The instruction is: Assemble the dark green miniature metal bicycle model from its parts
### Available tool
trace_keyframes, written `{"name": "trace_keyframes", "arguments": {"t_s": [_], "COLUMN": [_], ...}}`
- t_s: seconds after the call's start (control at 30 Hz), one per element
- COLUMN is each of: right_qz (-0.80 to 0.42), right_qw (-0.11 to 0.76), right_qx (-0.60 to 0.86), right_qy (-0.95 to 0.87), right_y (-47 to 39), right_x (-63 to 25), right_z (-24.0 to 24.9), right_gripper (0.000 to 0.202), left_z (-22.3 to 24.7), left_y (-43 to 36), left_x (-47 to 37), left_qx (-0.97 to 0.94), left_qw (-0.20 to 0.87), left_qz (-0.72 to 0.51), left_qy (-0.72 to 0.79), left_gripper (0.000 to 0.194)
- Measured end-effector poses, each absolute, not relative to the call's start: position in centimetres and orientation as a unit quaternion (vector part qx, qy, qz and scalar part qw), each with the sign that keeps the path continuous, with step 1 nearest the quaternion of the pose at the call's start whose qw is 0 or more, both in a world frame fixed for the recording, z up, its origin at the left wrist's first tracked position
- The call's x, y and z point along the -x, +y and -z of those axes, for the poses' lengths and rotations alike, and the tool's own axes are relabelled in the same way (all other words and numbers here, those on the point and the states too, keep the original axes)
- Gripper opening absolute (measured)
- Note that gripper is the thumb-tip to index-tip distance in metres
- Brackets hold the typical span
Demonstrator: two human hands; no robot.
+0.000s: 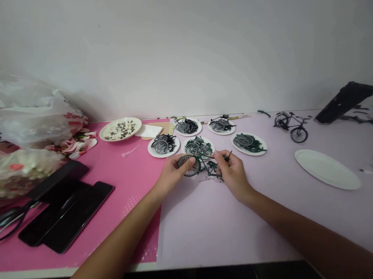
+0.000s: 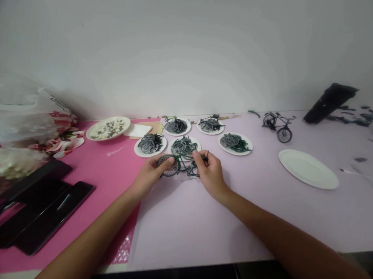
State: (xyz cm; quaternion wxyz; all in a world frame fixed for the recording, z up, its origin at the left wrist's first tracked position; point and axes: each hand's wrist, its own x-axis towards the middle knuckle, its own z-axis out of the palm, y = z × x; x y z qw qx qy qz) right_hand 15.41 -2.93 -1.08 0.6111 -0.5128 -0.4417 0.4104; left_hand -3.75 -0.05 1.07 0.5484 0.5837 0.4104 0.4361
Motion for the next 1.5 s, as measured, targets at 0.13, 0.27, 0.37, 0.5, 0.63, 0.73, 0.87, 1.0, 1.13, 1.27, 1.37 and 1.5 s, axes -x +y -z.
{"name": "trace_keyframes", "arguments": {"t_s": [0.13,0.27,0.37,0.5,0.63,0.73,0.87,1.0,1.13,1.27,1.37,1.5], "right_qz": [-0.415,-0.422,-0.448,-0.527,-0.543,-0.487,-0.378,-0.305,-0.273,-0.271,-0.273,-0.258], "right_qw": [0.592,0.57,0.56,0.556,0.567,0.589,0.613,0.602,0.582,0.567,0.545,0.537], "right_qx": [0.517,0.517,0.504,0.457,0.431,0.44,0.455,0.457,0.444,0.429,0.431,0.426], "right_qy": [-0.458,-0.479,-0.481,-0.452,-0.445,-0.472,-0.524,-0.579,-0.624,-0.649,-0.665,-0.681], "right_y": [-2.9,-2.8,-2.7,-2.6,-2.7,-2.7,-3.0,-3.4,-3.8,-4.2,-4.2,-3.9], "right_x": [-15.6,-15.8,-15.8,-15.7,-15.9,-16.1,-16.0,-15.8,-15.4,-15.0,-14.8,-14.8], "right_z": [1.1,1.1,1.0,0.9,0.8,0.9,1.1,1.4,1.5,1.4,1.4,1.5], "right_gripper": [0.049,0.049,0.049,0.052,0.049,0.041,0.028,0.019,0.017,0.019,0.02,0.017], "left_z": [-1.4,-1.4,-1.2,-0.9,-0.7,-0.7,-1.0,-1.2,-0.5,0.5,1.0,0.9], "left_y": [-0.3,0.0,0.4,0.8,1.0,0.9,0.4,-1.0,-2.5,-2.8,-2.4,-2.1], "left_x": [3.7,3.8,3.9,3.9,4.0,4.2,4.3,3.2,1.5,0.8,0.9,1.2], "left_qx": [-0.566,-0.532,-0.504,-0.464,-0.472,-0.502,-0.564,-0.62,-0.615,-0.624,-0.625,-0.627], "left_qw": [0.547,0.519,0.509,0.547,0.533,0.415,0.362,0.449,0.456,0.45,0.442,0.44], "left_qz": [-0.452,-0.504,-0.53,-0.541,-0.536,-0.57,-0.566,-0.505,-0.523,-0.533,-0.549,-0.557], "left_qy": [0.42,0.44,0.455,0.439,0.454,0.502,0.48,0.4,0.375,0.352,0.335,0.32], "left_gripper": [0.045,0.042,0.04,0.047,0.052,0.037,0.028,0.028,0.032,0.028,0.025,0.024]}}
